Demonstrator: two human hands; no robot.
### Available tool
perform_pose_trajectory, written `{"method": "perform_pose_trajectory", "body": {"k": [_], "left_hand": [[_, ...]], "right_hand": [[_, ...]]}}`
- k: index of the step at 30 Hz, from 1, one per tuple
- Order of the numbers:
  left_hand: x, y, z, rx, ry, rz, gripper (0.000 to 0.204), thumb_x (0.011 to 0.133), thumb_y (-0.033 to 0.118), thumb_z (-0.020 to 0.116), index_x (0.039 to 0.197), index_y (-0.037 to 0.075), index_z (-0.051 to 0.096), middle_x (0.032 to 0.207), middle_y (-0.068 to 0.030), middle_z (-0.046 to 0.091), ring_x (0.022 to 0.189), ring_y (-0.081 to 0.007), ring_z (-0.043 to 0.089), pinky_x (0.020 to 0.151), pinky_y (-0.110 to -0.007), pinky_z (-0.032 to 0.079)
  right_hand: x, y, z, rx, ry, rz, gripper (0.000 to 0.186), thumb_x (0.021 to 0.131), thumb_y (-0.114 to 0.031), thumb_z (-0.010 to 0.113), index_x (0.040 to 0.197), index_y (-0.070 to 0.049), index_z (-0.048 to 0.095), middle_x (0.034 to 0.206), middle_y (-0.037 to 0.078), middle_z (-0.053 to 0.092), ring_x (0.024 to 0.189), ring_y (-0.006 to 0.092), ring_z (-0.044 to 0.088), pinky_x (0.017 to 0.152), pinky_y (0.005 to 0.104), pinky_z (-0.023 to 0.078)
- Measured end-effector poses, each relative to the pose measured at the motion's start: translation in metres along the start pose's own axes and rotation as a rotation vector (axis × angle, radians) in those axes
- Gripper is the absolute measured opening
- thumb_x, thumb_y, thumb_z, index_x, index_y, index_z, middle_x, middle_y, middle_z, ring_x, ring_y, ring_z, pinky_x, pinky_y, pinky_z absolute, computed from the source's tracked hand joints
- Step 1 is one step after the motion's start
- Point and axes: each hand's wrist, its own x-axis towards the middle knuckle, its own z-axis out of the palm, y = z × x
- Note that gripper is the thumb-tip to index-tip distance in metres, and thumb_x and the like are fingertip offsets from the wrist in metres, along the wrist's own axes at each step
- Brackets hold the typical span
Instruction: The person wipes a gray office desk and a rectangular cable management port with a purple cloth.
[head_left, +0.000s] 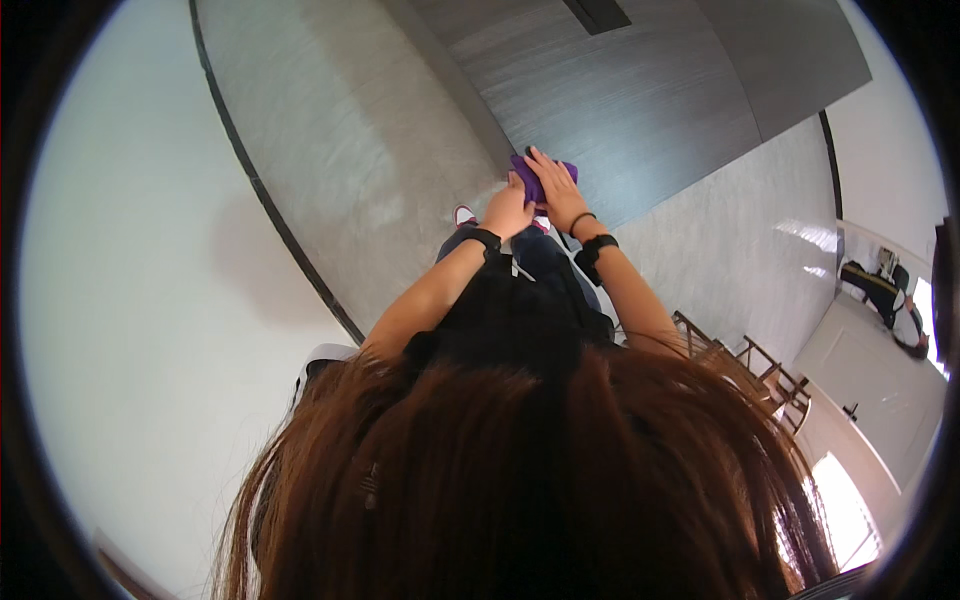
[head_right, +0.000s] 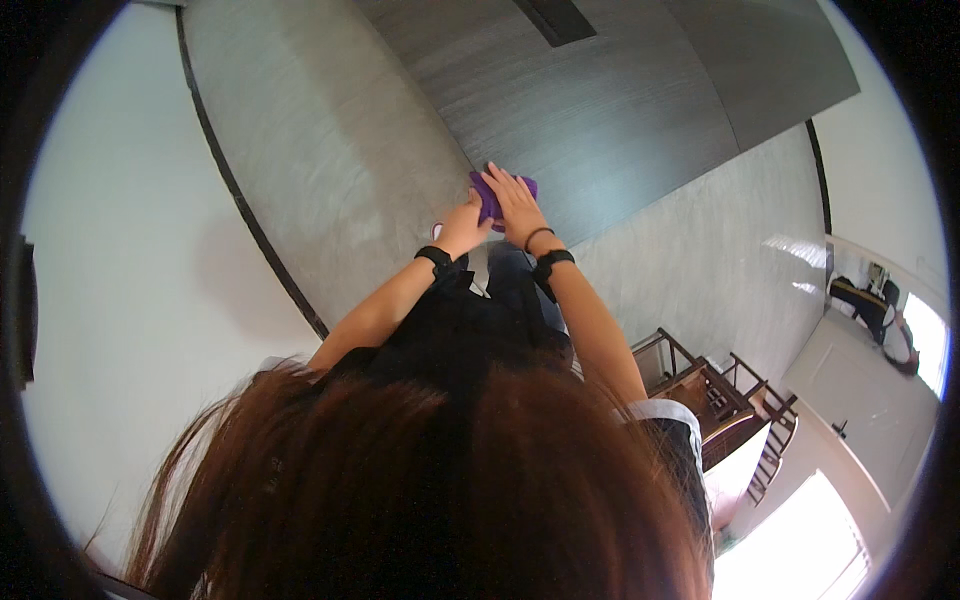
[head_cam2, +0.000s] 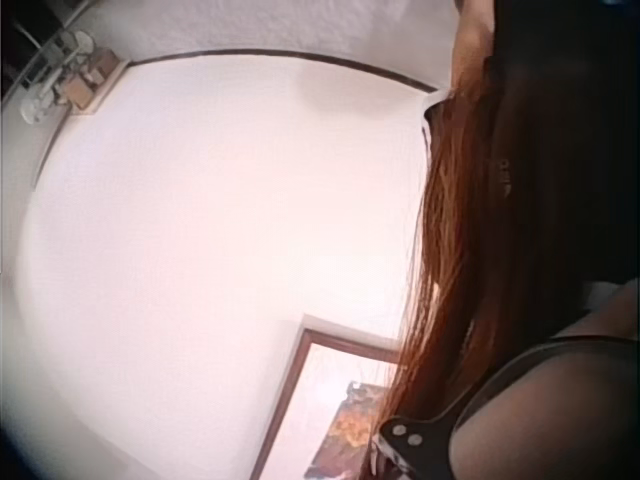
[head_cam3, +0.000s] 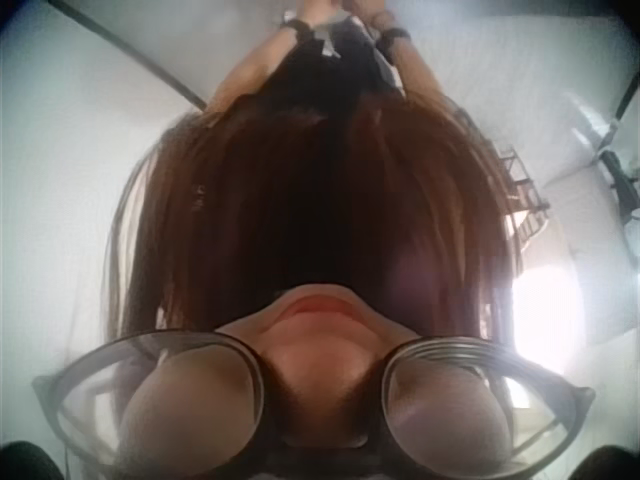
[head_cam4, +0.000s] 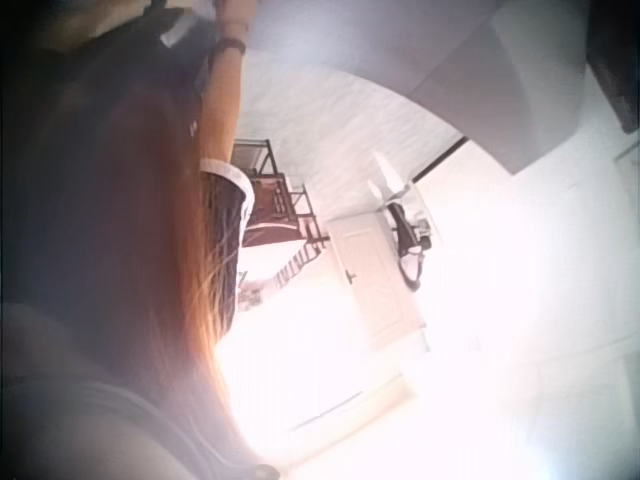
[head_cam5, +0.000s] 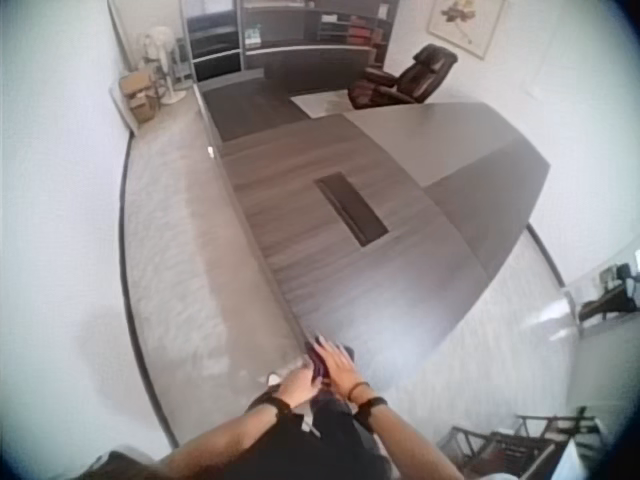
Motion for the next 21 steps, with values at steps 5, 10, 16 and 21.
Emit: {"method": "perform_pose_trajectory", "body": {"k": [5, 10, 16, 21], "left_hand": [[-0.018, 0.013, -0.002, 0.104, -0.263, 0.159, 0.07, 0.077, 0.019, 0.059, 0.122, -0.025, 0.03, 0.098, -0.037, 0.056, 0.088, -0.044, 0.059, 0.078, -0.046, 0.049], [-0.02, -0.003, -0.018, 0.075, -0.336, 0.238, 0.068, 0.081, 0.019, 0.057, 0.13, -0.018, 0.029, 0.124, -0.0374, 0.043, 0.108, -0.0427, 0.052, 0.094, -0.042, 0.042], [-0.02, -0.001, -0.054, 0.067, -0.327, 0.262, 0.069, 0.083, 0.016, 0.056, 0.139, -0.007, 0.023, 0.145, -0.0333, 0.014, 0.126, -0.0435, 0.036, 0.104, -0.041, 0.034], [-0.014, -0.008, -0.058, 0.103, -0.138, 0.326, 0.072, 0.082, 0.019, 0.059, 0.135, -0.014, 0.022, 0.141, -0.0409, 0.013, 0.13, -0.0512, 0.025, 0.108, -0.044, 0.028]], "right_hand": [[-0.049, -0.008, 0.001, -0.044, 0.004, 0.112, 0.091, 0.064, 0.001, 0.072, 0.142, -0.012, 0.026, 0.151, 0.007, 0.021, 0.138, 0.0262, 0.024, 0.113, 0.0409, 0.021], [-0.056, -0.013, 0.012, -0.009, 0.08, 0.14, 0.092, 0.062, 0.004, 0.072, 0.141, -0.013, 0.028, 0.151, 0.008, 0.021, 0.137, 0.0284, 0.025, 0.113, 0.0448, 0.02], [-0.023, -0.009, 0.016, 0.031, 0.189, 0.181, 0.09, 0.062, 0.004, 0.072, 0.14, -0.015, 0.031, 0.151, 0.009, 0.022, 0.138, 0.0342, 0.022, 0.111, 0.0507, 0.019], [0.006, -0.02, 0.009, -0.006, 0.228, 0.122, 0.089, 0.063, 0.001, 0.073, 0.14, -0.017, 0.031, 0.151, 0.007, 0.02, 0.139, 0.0336, 0.019, 0.112, 0.0511, 0.018]]}}
